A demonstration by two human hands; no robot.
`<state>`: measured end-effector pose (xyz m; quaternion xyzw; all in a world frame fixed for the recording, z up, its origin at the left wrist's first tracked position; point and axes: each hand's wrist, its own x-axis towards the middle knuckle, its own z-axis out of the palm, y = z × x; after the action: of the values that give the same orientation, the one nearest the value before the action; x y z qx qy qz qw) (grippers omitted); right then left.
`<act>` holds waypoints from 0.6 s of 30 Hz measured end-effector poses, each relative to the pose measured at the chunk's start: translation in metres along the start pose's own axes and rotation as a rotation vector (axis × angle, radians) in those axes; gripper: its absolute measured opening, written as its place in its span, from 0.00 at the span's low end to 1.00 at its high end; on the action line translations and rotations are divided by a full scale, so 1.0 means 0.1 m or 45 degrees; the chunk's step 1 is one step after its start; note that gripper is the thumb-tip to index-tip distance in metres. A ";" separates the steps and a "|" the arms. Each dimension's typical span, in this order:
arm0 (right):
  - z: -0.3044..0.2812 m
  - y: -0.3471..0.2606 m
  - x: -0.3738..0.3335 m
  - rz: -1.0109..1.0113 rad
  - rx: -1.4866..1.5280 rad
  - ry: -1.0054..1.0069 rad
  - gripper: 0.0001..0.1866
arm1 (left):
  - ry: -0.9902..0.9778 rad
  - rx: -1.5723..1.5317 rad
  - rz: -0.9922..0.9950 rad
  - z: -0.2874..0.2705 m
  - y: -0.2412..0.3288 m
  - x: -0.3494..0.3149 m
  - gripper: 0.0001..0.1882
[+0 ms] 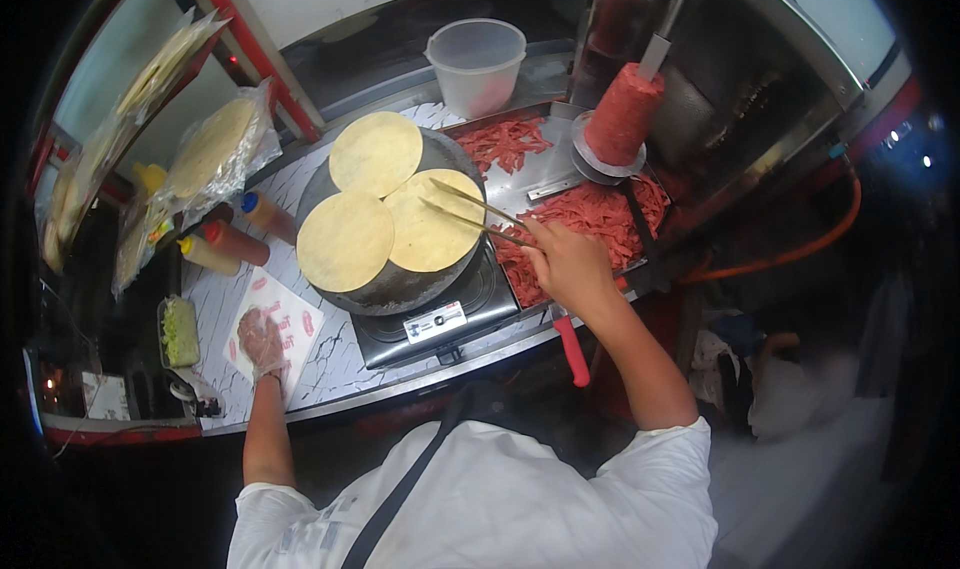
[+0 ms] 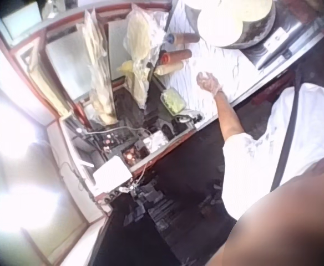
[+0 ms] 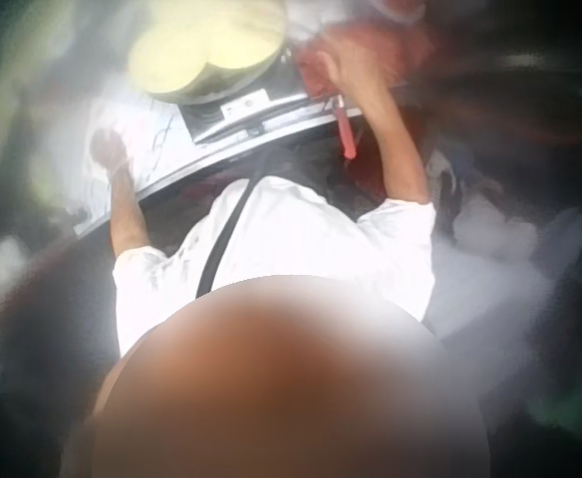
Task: The person places flatbreads on a griddle, flips them with tongs, then assembles a wrap by adding shredded lettuce and shaved meat from a vertical rotisserie onto a flatbread. The person handles multiple flatbreads and ingredients in sequence.
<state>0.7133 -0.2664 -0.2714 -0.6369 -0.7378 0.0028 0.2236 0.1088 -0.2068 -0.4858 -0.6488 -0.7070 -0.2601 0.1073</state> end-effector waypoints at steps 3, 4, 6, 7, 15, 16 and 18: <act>0.07 -0.19 0.03 -0.031 0.080 0.090 0.21 | -0.004 0.009 -0.011 0.01 0.00 0.00 0.20; 0.12 -0.29 0.05 -0.007 0.138 0.126 0.20 | -0.002 0.015 -0.015 0.00 0.00 -0.01 0.20; 0.29 -0.59 0.06 -0.146 0.204 0.051 0.20 | 0.002 -0.013 -0.044 0.00 0.02 0.00 0.20; 0.39 -0.76 0.06 -0.203 0.203 0.043 0.19 | -0.004 0.008 -0.033 0.00 0.03 0.00 0.20; 0.25 -0.58 0.08 -0.139 0.381 0.205 0.19 | -0.012 0.043 -0.040 -0.02 0.05 0.00 0.20; 0.16 -0.46 0.01 -0.143 0.335 0.150 0.19 | -0.004 0.051 -0.028 -0.02 0.05 0.00 0.20; 0.01 -0.30 -0.17 -0.120 0.263 0.057 0.19 | 0.023 0.058 -0.036 -0.01 0.06 -0.01 0.20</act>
<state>0.6865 -0.2878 -0.2687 -0.5750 -0.7575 0.0542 0.3044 0.1139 -0.2078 -0.4836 -0.6337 -0.7209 -0.2513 0.1247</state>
